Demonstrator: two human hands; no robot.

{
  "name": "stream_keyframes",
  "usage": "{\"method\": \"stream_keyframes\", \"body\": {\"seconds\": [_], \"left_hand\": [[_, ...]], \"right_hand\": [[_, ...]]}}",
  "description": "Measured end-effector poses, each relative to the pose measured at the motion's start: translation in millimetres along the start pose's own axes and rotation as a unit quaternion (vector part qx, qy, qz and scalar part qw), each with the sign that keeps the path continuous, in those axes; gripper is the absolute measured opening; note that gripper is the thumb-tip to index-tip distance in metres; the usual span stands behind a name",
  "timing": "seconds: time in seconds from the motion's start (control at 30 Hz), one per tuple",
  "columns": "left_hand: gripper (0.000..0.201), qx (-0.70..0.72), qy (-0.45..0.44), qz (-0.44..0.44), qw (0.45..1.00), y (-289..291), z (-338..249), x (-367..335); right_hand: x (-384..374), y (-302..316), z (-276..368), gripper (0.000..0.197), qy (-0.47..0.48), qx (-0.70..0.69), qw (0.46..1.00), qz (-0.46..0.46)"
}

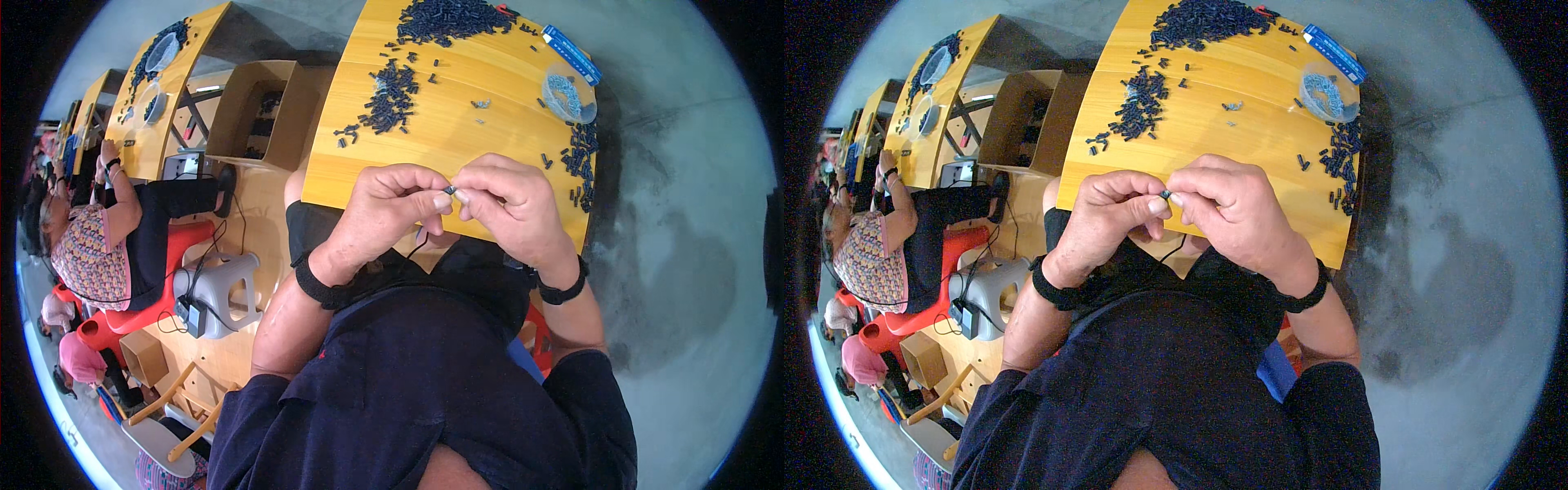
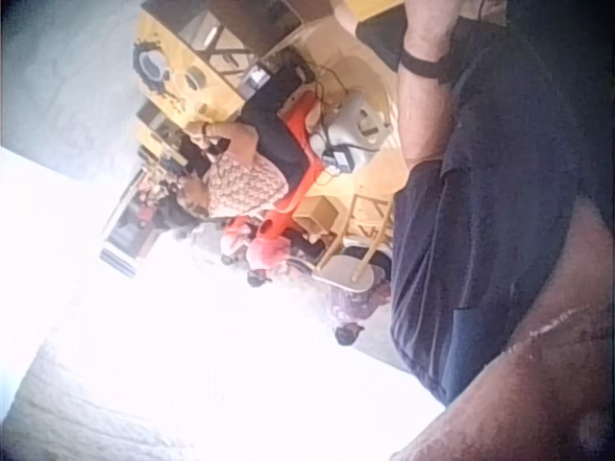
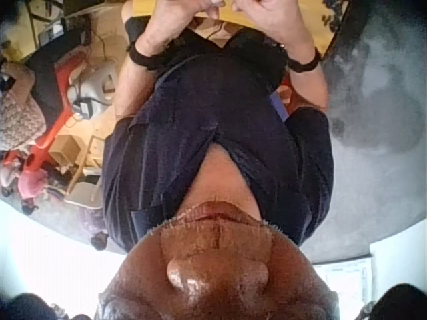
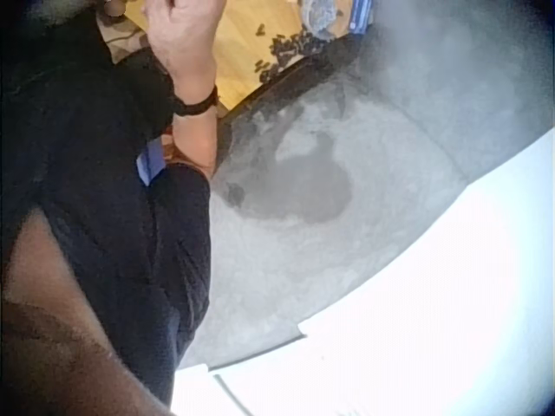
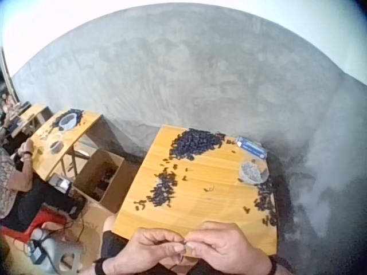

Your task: Assembling small blue plastic components at a workbench.

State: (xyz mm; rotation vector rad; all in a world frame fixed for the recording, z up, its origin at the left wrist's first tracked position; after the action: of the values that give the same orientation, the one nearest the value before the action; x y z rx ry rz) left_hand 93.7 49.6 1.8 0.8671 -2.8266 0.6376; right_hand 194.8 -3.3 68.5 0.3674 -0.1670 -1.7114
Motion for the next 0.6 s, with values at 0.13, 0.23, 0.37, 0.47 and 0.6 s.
{"method": "stream_keyframes", "body": {"seconds": [0.13,0.23,0.37,0.47,0.6], "left_hand": [[0.01,-0.004,0.011,-0.004,1.0,1.2,0.9,-1.7],[0.01,-0.006,0.014,0.013,1.0,-0.7,2.6,-2.7],[0.01,-0.013,0.02,0.01,1.0,0.9,3.8,-4.0],[0.01,-0.011,0.016,0.01,1.0,1.4,3.2,-4.9],[0.01,-0.013,0.014,0.01,1.0,2.1,4.7,-7.6]], "right_hand": [[5.0,-0.5,-3.2,0.009,0.024,0.021,0.999,-0.021],[7.0,0.0,6.1,0.009,0.091,0.075,0.992,-0.041],[4.9,-1.6,2.9,0.009,0.072,0.073,0.994,-0.027],[1.8,-3.6,1.1,0.007,0.05,0.075,0.996,-0.009],[-2.1,-3.0,2.9,0.005,0.062,0.116,0.991,0.026]]}}
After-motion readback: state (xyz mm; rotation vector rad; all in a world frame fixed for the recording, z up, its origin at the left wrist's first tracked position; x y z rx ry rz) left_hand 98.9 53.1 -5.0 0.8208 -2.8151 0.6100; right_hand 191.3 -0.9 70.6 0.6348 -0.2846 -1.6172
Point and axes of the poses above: each hand's wrist, its own x-axis away from the middle knuckle, its own y-axis out of the back of the hand, z = x × y, the point moved 9 cm from there along -x, towards the middle knuckle
